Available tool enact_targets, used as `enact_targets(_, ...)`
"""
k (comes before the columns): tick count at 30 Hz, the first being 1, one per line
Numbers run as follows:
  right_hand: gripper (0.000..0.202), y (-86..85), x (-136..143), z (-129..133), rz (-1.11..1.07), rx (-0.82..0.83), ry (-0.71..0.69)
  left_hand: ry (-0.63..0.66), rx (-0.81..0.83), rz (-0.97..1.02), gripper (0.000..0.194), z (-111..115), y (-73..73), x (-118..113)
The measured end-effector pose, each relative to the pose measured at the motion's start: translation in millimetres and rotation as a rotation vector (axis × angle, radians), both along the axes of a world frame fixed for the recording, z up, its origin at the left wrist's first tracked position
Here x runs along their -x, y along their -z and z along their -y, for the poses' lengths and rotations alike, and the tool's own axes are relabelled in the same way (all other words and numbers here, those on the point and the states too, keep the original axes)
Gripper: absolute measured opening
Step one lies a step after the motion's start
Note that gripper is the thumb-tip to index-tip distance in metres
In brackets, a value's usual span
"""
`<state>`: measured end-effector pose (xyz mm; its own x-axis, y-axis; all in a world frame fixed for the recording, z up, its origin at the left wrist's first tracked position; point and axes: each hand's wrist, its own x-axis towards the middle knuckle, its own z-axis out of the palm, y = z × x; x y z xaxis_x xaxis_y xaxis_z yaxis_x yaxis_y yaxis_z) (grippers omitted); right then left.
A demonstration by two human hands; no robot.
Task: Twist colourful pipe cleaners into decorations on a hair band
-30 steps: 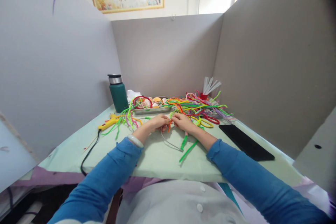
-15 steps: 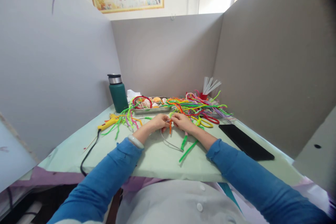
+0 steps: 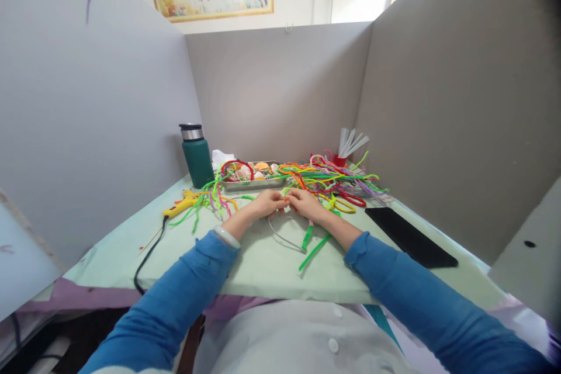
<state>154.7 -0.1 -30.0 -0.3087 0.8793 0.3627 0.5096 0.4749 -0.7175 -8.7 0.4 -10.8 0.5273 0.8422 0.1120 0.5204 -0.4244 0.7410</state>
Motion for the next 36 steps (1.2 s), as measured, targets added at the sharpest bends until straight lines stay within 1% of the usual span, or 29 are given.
enact_targets(7,0.022,-2.7,0.4,2.9,0.018,-0.012,0.022,-0.025,-0.001,0.034,0.037,2.2,-0.8,-0.3)
enact_targets(13,0.023,-5.1,0.9,5.6,0.039,-0.011,0.026,-0.077,0.047,0.064,0.041,7.9,-4.5,-2.2)
enact_targets(21,0.026,-6.6,1.2,7.9,0.007,0.006,0.025,-0.107,0.122,0.122,0.039,13.8,-10.5,-4.5)
enact_targets(26,0.026,-5.3,0.7,6.3,0.009,0.001,0.021,-0.103,0.147,0.121,0.043,12.3,-9.8,-4.5)
enact_targets(29,0.025,-5.3,0.1,6.3,0.025,-0.013,0.021,-0.100,0.140,0.087,0.045,10.7,-9.1,-3.3)
enact_targets(36,0.026,-2.7,-1.5,2.8,0.044,-0.044,0.043,-0.037,0.133,0.091,0.051,4.9,-5.1,1.4)
